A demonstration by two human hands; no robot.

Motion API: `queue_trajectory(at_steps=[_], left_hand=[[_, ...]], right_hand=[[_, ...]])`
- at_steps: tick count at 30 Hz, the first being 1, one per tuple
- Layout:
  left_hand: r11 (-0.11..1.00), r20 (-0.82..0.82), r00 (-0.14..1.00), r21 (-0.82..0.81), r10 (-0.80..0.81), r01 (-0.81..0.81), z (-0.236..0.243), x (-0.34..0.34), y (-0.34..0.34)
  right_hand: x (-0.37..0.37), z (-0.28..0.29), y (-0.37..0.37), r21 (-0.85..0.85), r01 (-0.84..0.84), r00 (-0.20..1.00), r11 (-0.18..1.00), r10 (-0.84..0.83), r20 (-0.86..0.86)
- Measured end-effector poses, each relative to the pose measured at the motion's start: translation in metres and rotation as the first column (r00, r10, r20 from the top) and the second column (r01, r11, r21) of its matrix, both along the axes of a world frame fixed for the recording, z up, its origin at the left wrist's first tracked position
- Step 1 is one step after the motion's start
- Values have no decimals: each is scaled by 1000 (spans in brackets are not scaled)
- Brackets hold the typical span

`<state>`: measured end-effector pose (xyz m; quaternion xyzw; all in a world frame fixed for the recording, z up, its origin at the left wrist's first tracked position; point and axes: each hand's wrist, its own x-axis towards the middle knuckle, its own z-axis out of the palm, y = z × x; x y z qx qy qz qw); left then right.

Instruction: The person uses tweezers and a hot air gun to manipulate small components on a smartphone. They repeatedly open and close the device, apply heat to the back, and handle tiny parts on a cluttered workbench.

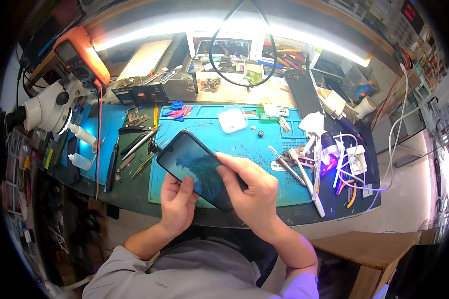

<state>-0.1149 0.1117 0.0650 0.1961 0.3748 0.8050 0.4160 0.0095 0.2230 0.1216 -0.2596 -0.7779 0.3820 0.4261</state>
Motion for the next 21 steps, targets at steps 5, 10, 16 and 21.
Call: queue_trajectory(at_steps=[5, 10, 16, 21], left_hand=[[998, -51, 999, 57, -16, 19, -15, -1, -5], [998, -27, 999, 46, 33, -32, -8, 3, -3], [999, -30, 999, 39, 37, -36, -9, 4, -3], [998, -36, 998, 50, 48, -46, -11, 5, -3]], right_hand=[[0, -1, -1, -28, 14, 1000, 1000, -14, -7], [-1, -2, 3, 90, -24, 1000, 996, 24, -4], [-1, -1, 5, 133, -38, 999, 990, 37, 5], [0, -2, 6, 126, -40, 999, 991, 38, 21]])
